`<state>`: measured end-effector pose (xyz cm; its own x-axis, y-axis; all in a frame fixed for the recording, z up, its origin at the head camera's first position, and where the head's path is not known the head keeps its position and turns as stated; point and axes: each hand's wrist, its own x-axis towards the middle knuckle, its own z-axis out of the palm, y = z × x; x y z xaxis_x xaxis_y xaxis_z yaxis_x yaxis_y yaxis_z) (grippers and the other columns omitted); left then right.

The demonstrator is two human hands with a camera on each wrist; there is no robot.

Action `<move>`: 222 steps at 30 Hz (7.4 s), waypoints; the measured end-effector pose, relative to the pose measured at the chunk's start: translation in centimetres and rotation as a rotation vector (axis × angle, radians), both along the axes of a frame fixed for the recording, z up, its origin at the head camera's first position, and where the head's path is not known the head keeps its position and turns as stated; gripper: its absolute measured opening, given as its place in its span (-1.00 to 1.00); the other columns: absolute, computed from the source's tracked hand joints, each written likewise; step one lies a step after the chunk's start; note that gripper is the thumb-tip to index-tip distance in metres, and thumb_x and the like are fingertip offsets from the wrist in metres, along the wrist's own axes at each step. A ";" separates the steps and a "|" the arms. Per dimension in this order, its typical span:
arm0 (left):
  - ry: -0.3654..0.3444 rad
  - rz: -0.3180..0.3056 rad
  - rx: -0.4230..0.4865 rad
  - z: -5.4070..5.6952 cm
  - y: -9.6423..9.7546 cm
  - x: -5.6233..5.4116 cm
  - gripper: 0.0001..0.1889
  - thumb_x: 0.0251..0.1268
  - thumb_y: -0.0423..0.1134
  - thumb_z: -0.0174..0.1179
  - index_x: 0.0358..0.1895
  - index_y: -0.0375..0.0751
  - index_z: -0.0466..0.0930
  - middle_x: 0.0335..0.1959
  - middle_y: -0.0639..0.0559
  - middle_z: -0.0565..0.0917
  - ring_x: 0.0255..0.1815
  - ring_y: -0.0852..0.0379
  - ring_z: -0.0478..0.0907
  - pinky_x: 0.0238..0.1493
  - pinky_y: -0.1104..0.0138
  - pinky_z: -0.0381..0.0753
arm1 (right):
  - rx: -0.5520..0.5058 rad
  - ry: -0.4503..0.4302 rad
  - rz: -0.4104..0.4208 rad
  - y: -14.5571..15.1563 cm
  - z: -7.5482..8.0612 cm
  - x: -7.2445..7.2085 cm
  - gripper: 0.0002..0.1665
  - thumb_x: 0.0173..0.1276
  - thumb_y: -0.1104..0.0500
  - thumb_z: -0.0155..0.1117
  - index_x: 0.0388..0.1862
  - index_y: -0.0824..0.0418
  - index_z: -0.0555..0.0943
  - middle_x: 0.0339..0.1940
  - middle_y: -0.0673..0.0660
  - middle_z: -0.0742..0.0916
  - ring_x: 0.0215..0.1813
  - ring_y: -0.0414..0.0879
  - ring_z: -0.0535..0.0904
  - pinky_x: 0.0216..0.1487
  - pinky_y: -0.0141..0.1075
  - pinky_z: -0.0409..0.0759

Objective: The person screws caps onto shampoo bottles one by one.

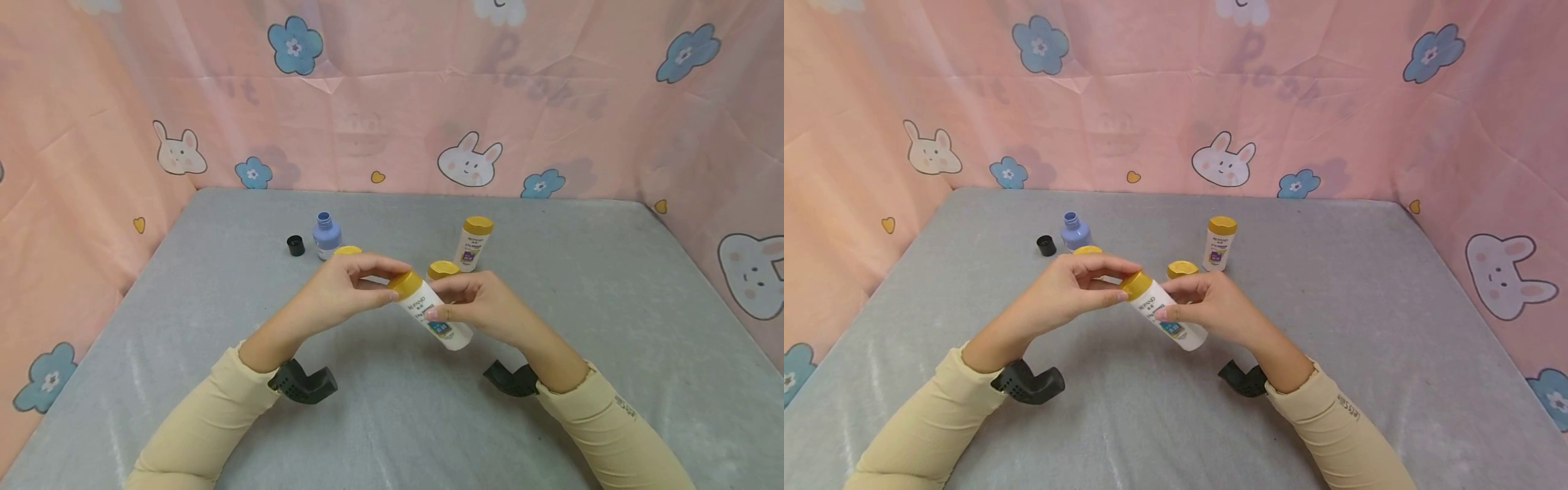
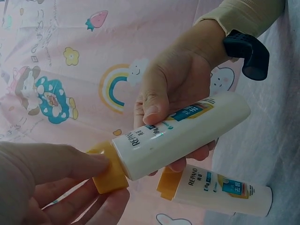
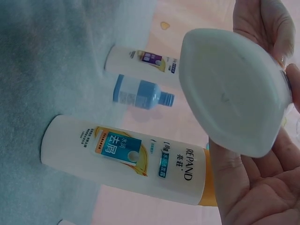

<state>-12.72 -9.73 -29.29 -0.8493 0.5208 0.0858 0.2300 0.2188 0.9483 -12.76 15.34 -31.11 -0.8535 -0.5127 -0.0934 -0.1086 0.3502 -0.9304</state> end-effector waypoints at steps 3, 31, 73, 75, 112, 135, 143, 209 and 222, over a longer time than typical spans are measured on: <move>-0.025 -0.014 0.019 0.1 -0.1 0.0 -0.61 0.28 -0.46 0.25 0.18 -0.29 0.62 0.17 -0.15 0.64 0.11 -0.02 0.67 0.07 0.26 0.72 | -0.008 -0.007 0.004 0.0 0.0 0.0 -0.55 0.29 0.19 0.43 0.10 0.40 0.65 -0.02 0.31 0.77 -0.11 -0.08 0.71 -0.06 -0.23 0.70; -0.019 -0.112 0.068 -0.1 -0.5 -0.6 -0.59 0.29 -0.47 0.26 0.21 -0.34 0.57 0.19 -0.17 0.64 0.20 -0.01 0.62 0.17 0.29 0.66 | -0.103 -0.068 0.055 0.4 0.0 0.0 -0.47 0.27 0.18 0.44 0.11 0.49 0.60 -0.12 0.09 0.78 -0.10 -0.11 0.70 0.01 -0.20 0.68; -0.098 -0.014 0.000 0.1 -0.2 0.0 -0.49 0.25 -0.34 0.35 0.30 -0.21 0.54 0.22 -0.07 0.62 0.24 0.05 0.60 0.08 0.28 0.71 | -0.024 -0.023 -0.007 0.1 0.0 0.0 -0.56 0.27 0.21 0.44 0.08 0.41 0.65 -0.11 0.24 0.78 -0.14 -0.10 0.70 -0.07 -0.22 0.70; -0.105 -0.017 0.011 0.2 -0.2 0.0 -0.45 0.24 -0.34 0.36 0.33 -0.21 0.51 0.26 -0.07 0.60 0.26 0.04 0.58 0.09 0.28 0.70 | -0.024 -0.026 -0.009 0.1 0.0 0.0 -0.55 0.27 0.21 0.44 0.09 0.40 0.65 -0.10 0.24 0.78 -0.13 -0.09 0.70 -0.07 -0.23 0.70; -0.012 0.034 -0.034 0.0 0.1 0.2 -0.64 0.29 -0.34 0.32 0.16 -0.21 0.65 0.11 -0.07 0.69 0.10 0.02 0.66 0.03 0.31 0.72 | -0.044 -0.034 0.011 0.0 0.0 -0.1 -0.56 0.27 0.24 0.43 0.07 0.44 0.65 -0.11 0.23 0.78 -0.14 -0.12 0.70 -0.07 -0.22 0.70; -0.008 0.038 0.006 -0.4 0.3 -0.2 -0.67 0.25 -0.34 0.35 0.08 -0.25 0.68 0.03 -0.09 0.72 0.04 0.09 0.63 -0.01 0.31 0.72 | -0.063 -0.060 0.022 0.2 0.0 0.0 -0.53 0.29 0.21 0.42 0.09 0.46 0.62 -0.11 0.18 0.78 -0.12 -0.11 0.69 -0.02 -0.20 0.68; 0.000 0.041 0.002 -0.5 0.4 -0.2 -0.69 0.27 -0.35 0.33 0.08 -0.24 0.69 0.04 -0.07 0.72 0.07 0.08 0.63 0.01 0.30 0.72 | -0.063 -0.070 0.047 0.2 0.0 0.0 -0.52 0.32 0.18 0.40 0.12 0.45 0.62 -0.08 0.20 0.78 -0.08 -0.11 0.69 0.01 -0.20 0.66; -0.044 0.244 0.171 -1.3 1.8 1.3 -0.64 0.14 -0.32 0.45 0.03 -0.27 0.69 -0.05 -0.13 0.74 -0.12 0.10 0.75 -0.07 0.31 0.76 | 0.046 0.270 -0.118 -0.9 0.7 1.9 -0.69 0.23 0.23 0.48 -0.07 0.33 0.73 -0.20 0.20 0.79 -0.22 -0.21 0.70 -0.19 -0.39 0.72; 0.036 0.122 0.196 -1.2 1.3 1.1 -0.67 0.15 -0.43 0.40 0.02 -0.39 0.67 -0.04 -0.20 0.73 -0.12 0.10 0.71 -0.01 0.29 0.74 | -0.129 0.073 0.047 0.2 0.4 0.9 -0.65 0.27 0.27 0.42 -0.06 0.51 0.66 -0.26 -0.05 0.79 -0.20 -0.20 0.69 -0.13 -0.31 0.72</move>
